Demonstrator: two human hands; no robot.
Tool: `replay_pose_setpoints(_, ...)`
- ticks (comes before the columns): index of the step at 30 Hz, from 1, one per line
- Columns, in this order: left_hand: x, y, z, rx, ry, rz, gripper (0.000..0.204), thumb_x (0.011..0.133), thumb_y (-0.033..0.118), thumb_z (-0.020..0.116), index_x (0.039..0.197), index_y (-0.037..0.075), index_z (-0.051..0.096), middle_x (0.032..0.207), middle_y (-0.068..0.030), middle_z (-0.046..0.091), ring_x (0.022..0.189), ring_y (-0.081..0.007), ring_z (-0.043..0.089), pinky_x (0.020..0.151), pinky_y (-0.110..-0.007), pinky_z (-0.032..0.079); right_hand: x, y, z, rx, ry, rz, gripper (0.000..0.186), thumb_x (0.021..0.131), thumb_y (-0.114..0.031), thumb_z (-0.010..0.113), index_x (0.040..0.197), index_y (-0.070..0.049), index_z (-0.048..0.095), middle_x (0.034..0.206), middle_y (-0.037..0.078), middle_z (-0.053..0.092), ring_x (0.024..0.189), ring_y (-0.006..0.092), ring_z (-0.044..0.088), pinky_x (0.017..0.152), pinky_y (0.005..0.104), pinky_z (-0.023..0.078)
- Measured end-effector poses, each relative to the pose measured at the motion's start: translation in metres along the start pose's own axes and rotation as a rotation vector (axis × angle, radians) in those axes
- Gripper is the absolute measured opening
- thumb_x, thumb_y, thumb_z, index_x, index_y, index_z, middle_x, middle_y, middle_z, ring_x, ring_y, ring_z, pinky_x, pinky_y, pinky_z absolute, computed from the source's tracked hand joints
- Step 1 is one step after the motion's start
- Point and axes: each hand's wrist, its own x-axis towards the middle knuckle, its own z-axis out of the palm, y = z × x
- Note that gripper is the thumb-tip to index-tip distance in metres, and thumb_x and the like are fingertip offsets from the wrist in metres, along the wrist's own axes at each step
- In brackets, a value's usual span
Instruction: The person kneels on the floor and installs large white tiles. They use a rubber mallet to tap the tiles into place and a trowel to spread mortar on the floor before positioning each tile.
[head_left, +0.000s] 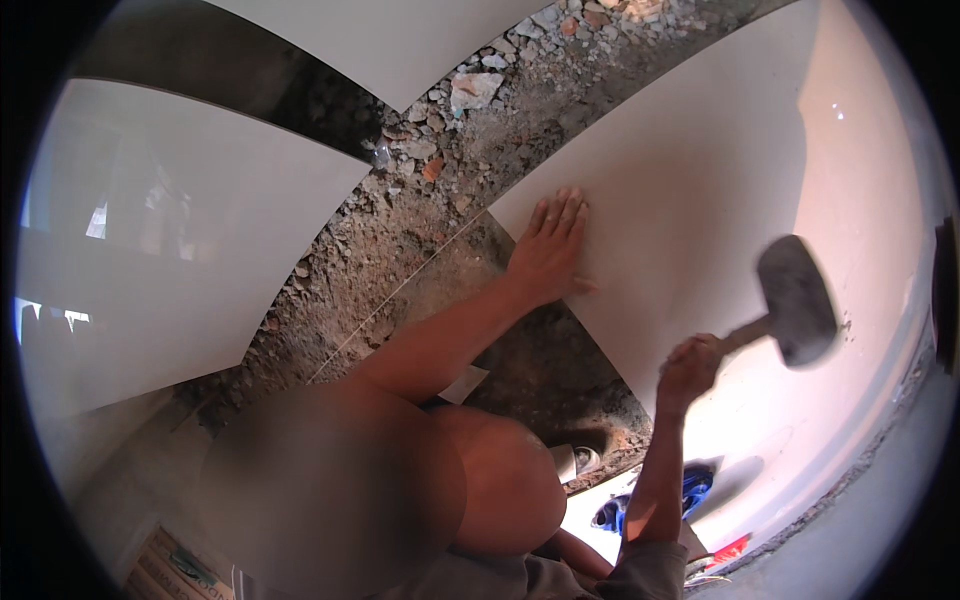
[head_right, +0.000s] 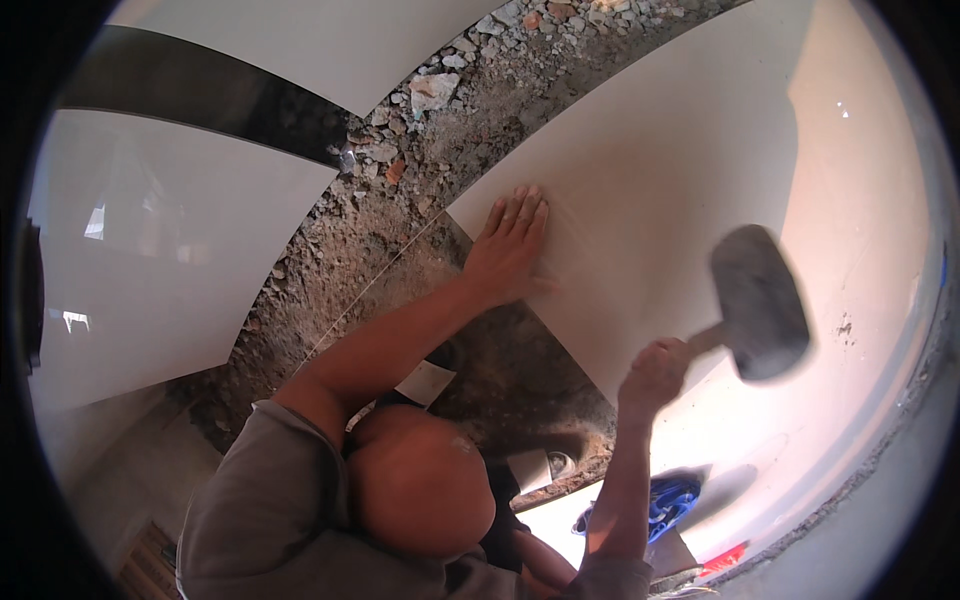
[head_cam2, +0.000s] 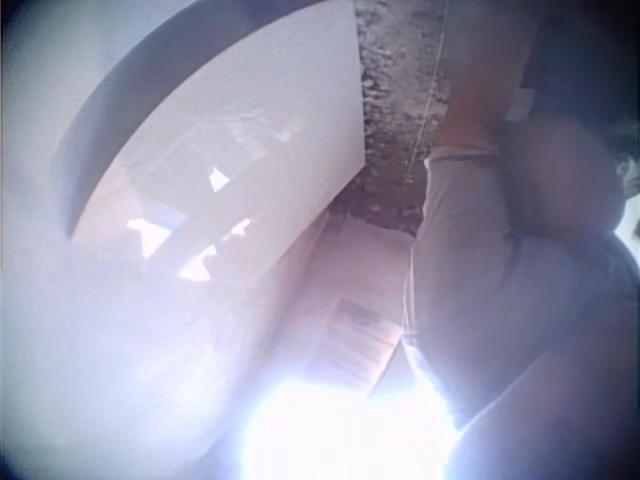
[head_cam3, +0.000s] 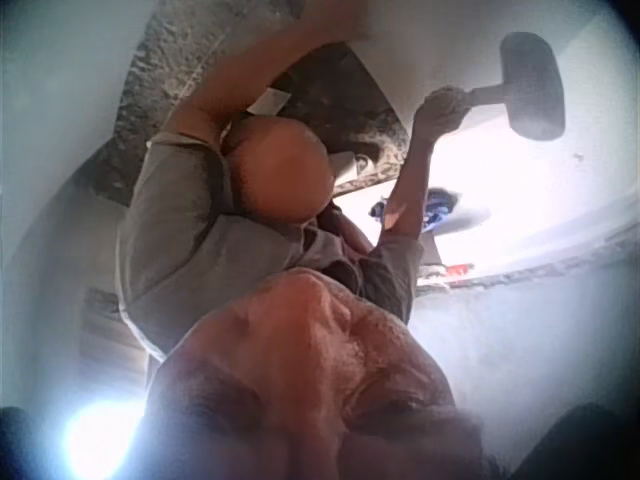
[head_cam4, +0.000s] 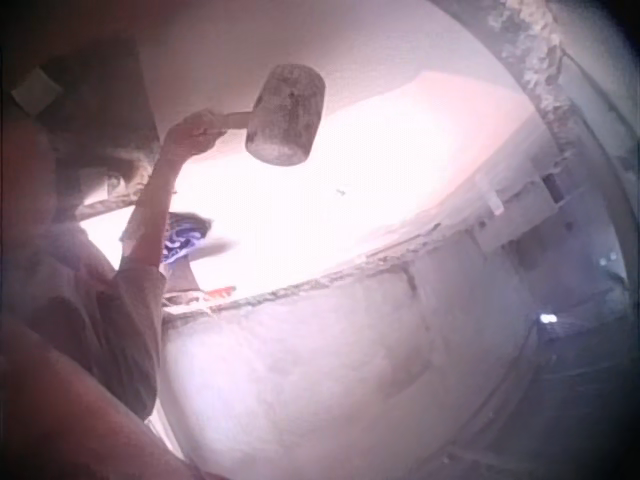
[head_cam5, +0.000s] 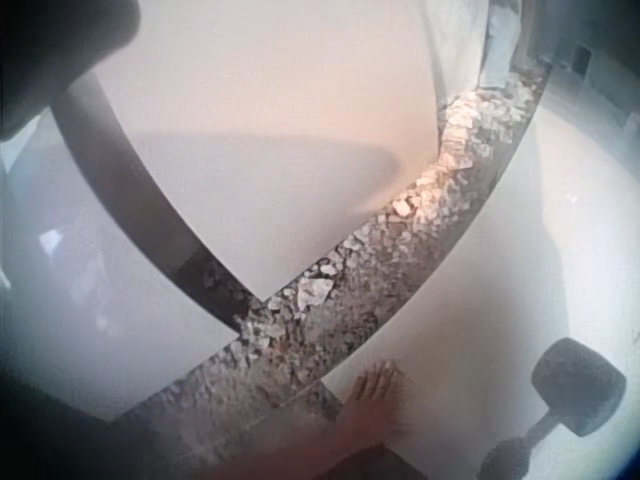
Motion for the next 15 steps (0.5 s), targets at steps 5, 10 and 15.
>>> replay_pose_setpoints(5, -0.005, 0.002, 0.007, 0.018, 0.071, -0.017, 0.11, 0.072, 0.06, 0.068, 0.145, -0.006, 0.018, 0.155, -0.0228, 0.012, 0.145, -0.0362, 0.007, 0.117, -0.051, 0.007, -0.004, -0.011, 0.023, -0.166, -0.164, 0.067, 0.041, 0.096, -0.027, 0.051, 0.112, 0.011, 0.051, 0.078, 0.023, 0.063, 0.072, 0.036, 0.062, 0.065, 0.0423, 0.047)
replay_pose_setpoints(10, -0.006, 0.005, -0.004, 0.008, 0.007, -0.013, 0.109, 0.072, 0.059, 0.068, 0.145, -0.007, 0.02, 0.154, -0.0232, 0.014, 0.145, -0.0364, 0.008, 0.117, -0.051, 0.008, 0.007, -0.033, 0.034, -0.045, -0.259, 0.024, 0.037, 0.095, -0.026, 0.054, 0.105, 0.01, 0.053, 0.077, 0.022, 0.064, 0.071, 0.0366, 0.063, 0.065, 0.0421, 0.048)
replay_pose_setpoints(15, -0.008, 0.0, 0.004, 0.003, 0.073, 0.001, 0.11, 0.069, 0.058, 0.071, 0.144, -0.006, 0.022, 0.153, -0.0242, 0.018, 0.144, -0.0365, 0.013, 0.117, -0.051, 0.011, 0.01, -0.023, 0.055, -0.106, -0.198, -0.06, 0.03, 0.094, -0.025, 0.056, 0.097, 0.005, 0.058, 0.074, 0.02, 0.063, 0.069, 0.0343, 0.063, 0.063, 0.0409, 0.048)
